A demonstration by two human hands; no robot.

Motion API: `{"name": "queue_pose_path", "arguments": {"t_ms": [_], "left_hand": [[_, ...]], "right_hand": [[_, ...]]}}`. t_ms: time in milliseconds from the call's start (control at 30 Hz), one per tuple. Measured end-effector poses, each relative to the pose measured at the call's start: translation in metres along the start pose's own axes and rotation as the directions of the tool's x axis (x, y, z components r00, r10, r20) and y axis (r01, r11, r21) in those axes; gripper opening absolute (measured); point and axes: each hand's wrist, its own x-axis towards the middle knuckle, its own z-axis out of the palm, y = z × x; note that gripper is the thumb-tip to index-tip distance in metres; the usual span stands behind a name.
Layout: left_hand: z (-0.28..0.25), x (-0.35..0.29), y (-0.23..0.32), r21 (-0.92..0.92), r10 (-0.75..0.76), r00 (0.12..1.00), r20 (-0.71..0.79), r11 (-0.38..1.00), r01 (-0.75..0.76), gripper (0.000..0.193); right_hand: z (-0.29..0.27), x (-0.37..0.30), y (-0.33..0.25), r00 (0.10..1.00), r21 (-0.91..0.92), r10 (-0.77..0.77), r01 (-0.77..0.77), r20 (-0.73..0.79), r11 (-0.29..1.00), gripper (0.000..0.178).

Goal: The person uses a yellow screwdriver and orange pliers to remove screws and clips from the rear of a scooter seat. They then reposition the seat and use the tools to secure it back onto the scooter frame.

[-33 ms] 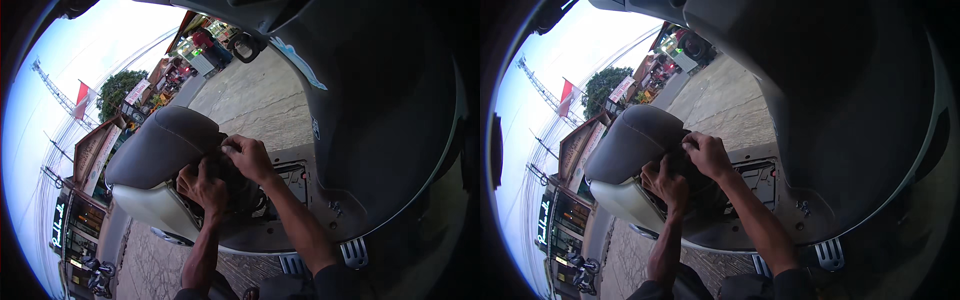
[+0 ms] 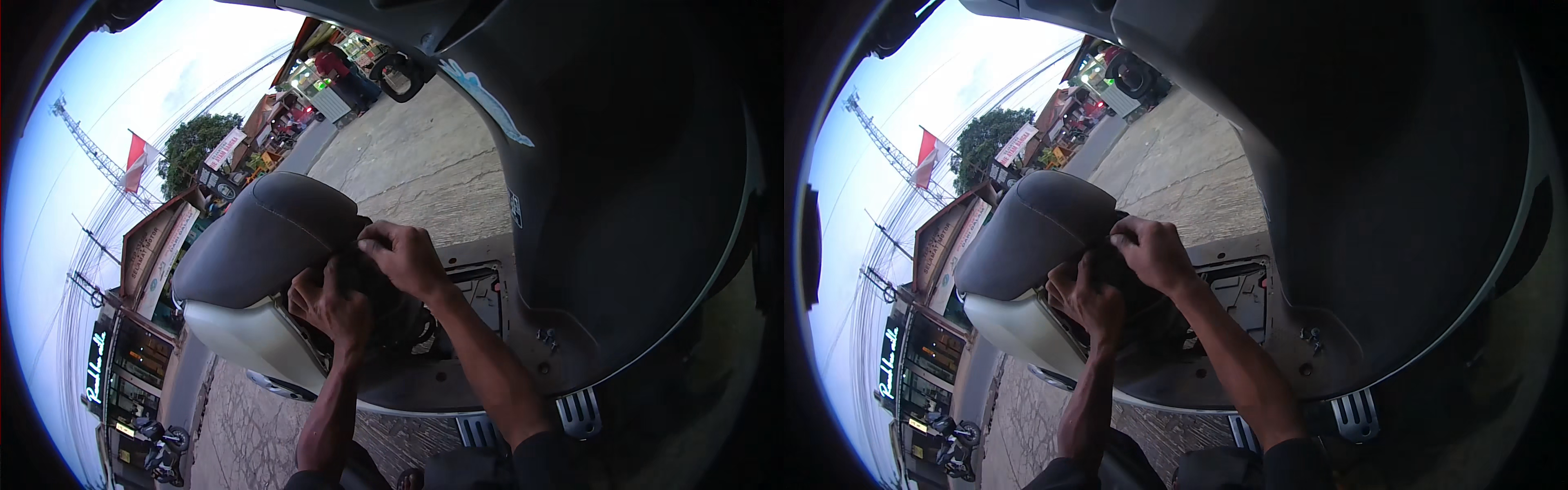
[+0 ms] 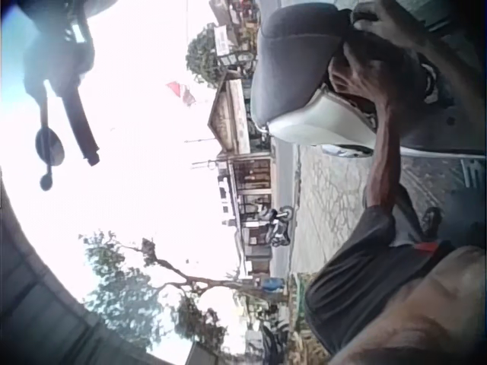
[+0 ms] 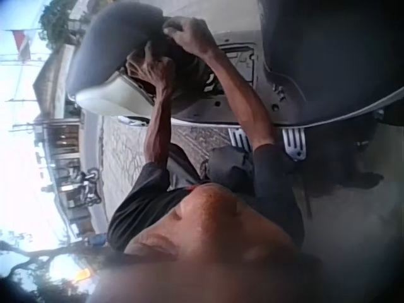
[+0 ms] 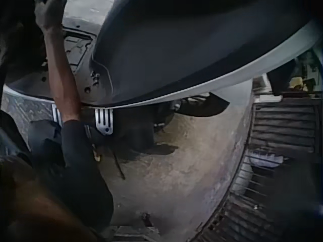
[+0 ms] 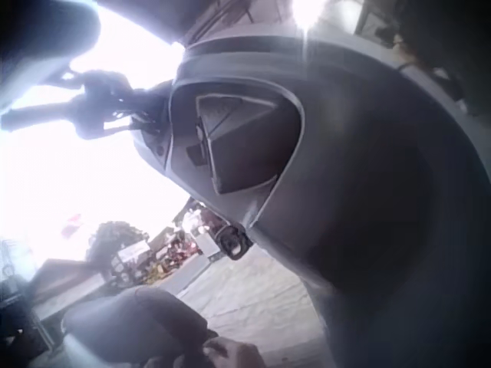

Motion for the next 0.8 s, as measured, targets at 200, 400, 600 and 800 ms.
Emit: {"name": "queue_pose_path", "arguments": {"t_ms": [200,400,600,800], "left_hand": [[0.004,-0.001,0.001,0.009,0.008,0.999,-0.042,1.000,-0.008,0.040],[0.002,0.000,-0.001,-0.008,-0.010,0.999,-0.038,1.000,0.010,0.041],[0.004,0.000,-0.006,-0.051,0.053,0.996,-0.078,0.997,-0.057,0.039],[0.004,0.002,-0.006,0.100,0.108,0.991,-0.074,0.990,-0.100,0.035]], "right_hand": [[0.006,0.007,-0.008,0.988,-0.178,-0.152,0.149,-0.004,0.973,0.014],[0.009,0.019,-0.011,0.985,-0.248,-0.159,0.169,0.060,0.954,0.014],[0.009,0.021,-0.023,0.987,-0.366,-0.120,0.153,0.111,0.918,0.014],[0.009,0.026,-0.024,0.988,-0.356,0.001,0.055,0.156,0.933,0.017]]}}
